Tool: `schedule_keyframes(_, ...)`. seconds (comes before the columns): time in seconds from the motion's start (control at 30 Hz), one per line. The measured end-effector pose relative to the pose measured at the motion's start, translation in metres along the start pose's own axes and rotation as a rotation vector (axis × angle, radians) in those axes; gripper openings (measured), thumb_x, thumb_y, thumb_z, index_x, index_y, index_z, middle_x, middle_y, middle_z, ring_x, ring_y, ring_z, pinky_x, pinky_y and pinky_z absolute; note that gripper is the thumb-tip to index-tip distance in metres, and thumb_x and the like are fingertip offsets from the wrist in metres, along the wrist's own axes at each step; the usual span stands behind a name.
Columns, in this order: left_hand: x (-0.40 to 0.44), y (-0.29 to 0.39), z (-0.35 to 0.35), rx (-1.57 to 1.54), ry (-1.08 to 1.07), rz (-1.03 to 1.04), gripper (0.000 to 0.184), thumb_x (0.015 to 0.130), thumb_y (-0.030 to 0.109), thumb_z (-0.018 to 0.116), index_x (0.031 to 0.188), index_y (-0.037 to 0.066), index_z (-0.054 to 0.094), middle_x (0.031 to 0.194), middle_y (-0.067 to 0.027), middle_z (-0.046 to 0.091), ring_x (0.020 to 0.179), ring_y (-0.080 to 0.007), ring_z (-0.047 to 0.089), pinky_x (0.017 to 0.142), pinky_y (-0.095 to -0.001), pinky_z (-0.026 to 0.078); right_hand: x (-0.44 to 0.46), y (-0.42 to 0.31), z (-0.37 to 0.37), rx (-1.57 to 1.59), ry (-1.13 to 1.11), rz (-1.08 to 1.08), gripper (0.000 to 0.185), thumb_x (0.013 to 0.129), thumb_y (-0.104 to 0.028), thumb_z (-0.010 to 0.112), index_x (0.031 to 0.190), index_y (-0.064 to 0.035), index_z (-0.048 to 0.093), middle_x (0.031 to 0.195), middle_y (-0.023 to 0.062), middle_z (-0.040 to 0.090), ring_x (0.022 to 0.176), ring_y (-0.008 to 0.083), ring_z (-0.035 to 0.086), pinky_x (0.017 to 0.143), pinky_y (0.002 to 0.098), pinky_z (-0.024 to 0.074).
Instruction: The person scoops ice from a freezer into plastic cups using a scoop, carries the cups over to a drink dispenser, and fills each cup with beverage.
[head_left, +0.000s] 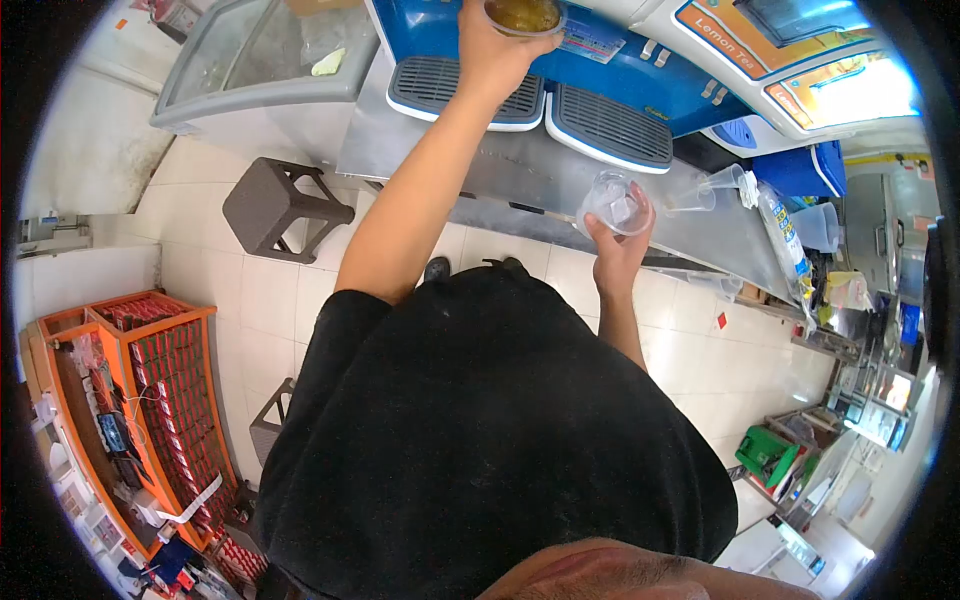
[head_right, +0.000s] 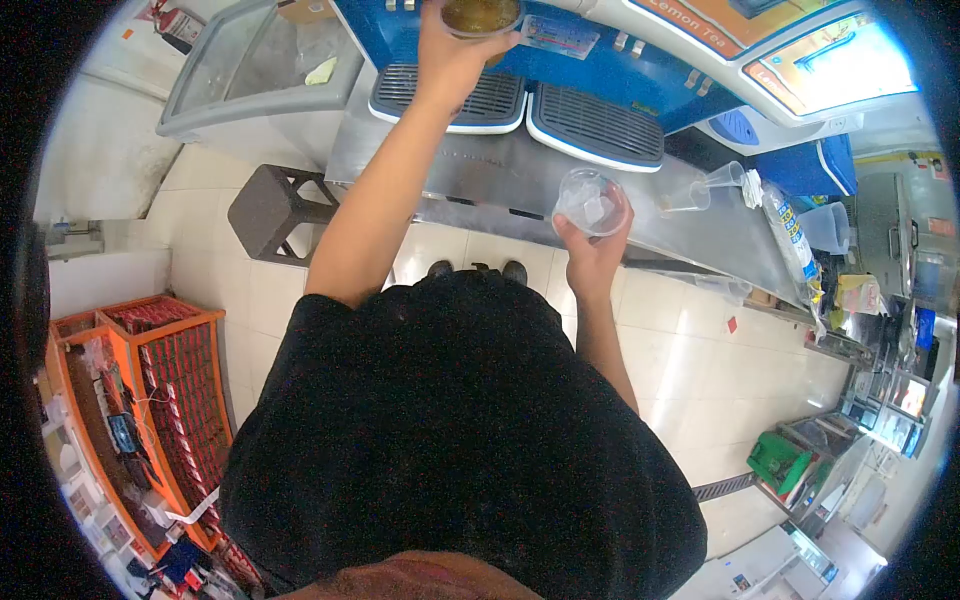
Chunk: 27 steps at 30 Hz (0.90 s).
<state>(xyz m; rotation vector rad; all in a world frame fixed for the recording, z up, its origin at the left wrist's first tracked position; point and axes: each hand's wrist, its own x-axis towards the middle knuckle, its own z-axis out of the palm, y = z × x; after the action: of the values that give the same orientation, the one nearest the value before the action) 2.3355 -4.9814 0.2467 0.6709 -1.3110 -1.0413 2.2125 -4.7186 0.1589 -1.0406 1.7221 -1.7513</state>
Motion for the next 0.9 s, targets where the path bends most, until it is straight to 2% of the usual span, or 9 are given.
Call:
schedule_keyframes(0.03, -0.002, -0.003, -0.001, -0.026, 0.011, 0.038, 0.066, 0.070, 0.000, 0.086, 0.127, -0.004, 0.052, 0.118, -0.0154, 0.065, 0.107, -0.0246, 0.065, 0.096, -0.0357, 0.053, 0.000, 0.001, 0.001, 0.013, 0.000, -0.003, 0.088, 0.076, -0.017, 0.086, 0.148, 0.0021, 0.038, 0.140, 0.0163, 0.044, 0.133, 0.0278, 0.044, 0.114, 0.0418, 0.0355)
schedule_keyframes(0.13, -0.012, -0.003, -0.018, 0.181, -0.050, -0.036, 0.089, 0.065, 0.014, 0.094, 0.136, -0.003, 0.043, 0.131, -0.0192, 0.056, 0.124, -0.0288, 0.056, 0.108, -0.0399, 0.045, 0.004, 0.008, 0.005, -0.002, -0.023, -0.014, 0.088, 0.076, -0.017, 0.086, 0.147, 0.0022, 0.038, 0.140, 0.0162, 0.044, 0.133, 0.0278, 0.045, 0.113, 0.0416, 0.0366)
schedule_keyframes(0.17, -0.017, 0.002, -0.022, 0.160, -0.025, -0.012, 0.085, 0.063, 0.017, 0.096, 0.131, -0.001, 0.048, 0.128, -0.0182, 0.055, 0.120, -0.0291, 0.057, 0.106, -0.0394, 0.046, 0.008, 0.009, 0.009, -0.009, -0.027, -0.024, 0.088, 0.077, -0.017, 0.086, 0.147, 0.0021, 0.037, 0.140, 0.0162, 0.044, 0.132, 0.0278, 0.045, 0.113, 0.0416, 0.0370)
schedule_keyframes(0.27, -0.029, 0.012, -0.047, 0.246, -0.067, 0.019, 0.085, 0.065, 0.016, 0.095, 0.133, 0.000, 0.048, 0.128, -0.0158, 0.054, 0.120, -0.0277, 0.056, 0.106, -0.0391, 0.045, 0.021, -0.001, 0.027, -0.019, -0.079, -0.026, 0.087, 0.077, -0.014, 0.085, 0.147, 0.0022, 0.037, 0.140, 0.0163, 0.045, 0.131, 0.0276, 0.046, 0.112, 0.0413, 0.0384)
schedule_keyframes(0.4, -0.051, 0.019, -0.089, 0.219, -0.060, -0.054, 0.085, 0.066, 0.014, 0.095, 0.135, 0.003, 0.047, 0.129, -0.0125, 0.054, 0.122, -0.0249, 0.055, 0.107, -0.0380, 0.044, 0.057, -0.015, 0.071, -0.014, -0.121, -0.102, 0.086, 0.079, -0.018, 0.087, 0.147, 0.0022, 0.037, 0.140, 0.0169, 0.048, 0.131, 0.0272, 0.049, 0.112, 0.0402, 0.0397)
schedule_keyframes(0.43, -0.056, 0.017, -0.100, 0.215, -0.045, -0.066, 0.085, 0.066, 0.012, 0.094, 0.136, 0.003, 0.047, 0.129, -0.0119, 0.054, 0.123, -0.0243, 0.054, 0.107, -0.0376, 0.044, 0.064, -0.028, 0.086, 0.067, -0.132, -0.042, 0.087, 0.080, -0.021, 0.088, 0.146, 0.0028, 0.037, 0.140, 0.0188, 0.050, 0.130, 0.0296, 0.051, 0.112, 0.0403, 0.0399)
schedule_keyframes(0.57, -0.074, 0.002, -0.150, 0.140, -0.008, -0.167, 0.086, 0.066, 0.005, 0.093, 0.138, 0.004, 0.046, 0.131, -0.0099, 0.052, 0.126, -0.0224, 0.052, 0.109, -0.0363, 0.043, 0.103, -0.046, 0.136, -0.137, -0.031, -0.219, 0.087, 0.079, -0.023, 0.089, 0.144, 0.0044, 0.038, 0.138, 0.0240, 0.052, 0.129, 0.0344, 0.053, 0.111, 0.0409, 0.0410)
schedule_keyframes(0.8, -0.098, -0.048, -0.221, 0.138, 0.130, -0.180, 0.086, 0.068, 0.001, 0.091, 0.140, 0.005, 0.043, 0.131, -0.0081, 0.051, 0.124, -0.0208, 0.053, 0.108, -0.0356, 0.043, 0.134, -0.060, 0.182, -0.006, 0.070, -0.185, 0.086, 0.076, -0.020, 0.089, 0.141, 0.0067, 0.040, 0.132, 0.0248, 0.054, 0.124, 0.0326, 0.055, 0.108, 0.0411, 0.0432)
schedule_keyframes(0.9, -0.103, -0.064, -0.239, 0.158, 0.162, -0.224, 0.085, 0.068, 0.000, 0.090, 0.140, 0.005, 0.043, 0.131, -0.0082, 0.051, 0.124, -0.0210, 0.053, 0.109, -0.0357, 0.043, 0.140, -0.068, 0.188, -0.116, 0.106, -0.181, 0.085, 0.076, -0.018, 0.089, 0.141, 0.0066, 0.038, 0.130, 0.0236, 0.055, 0.122, 0.0310, 0.056, 0.107, 0.0412, 0.0440)
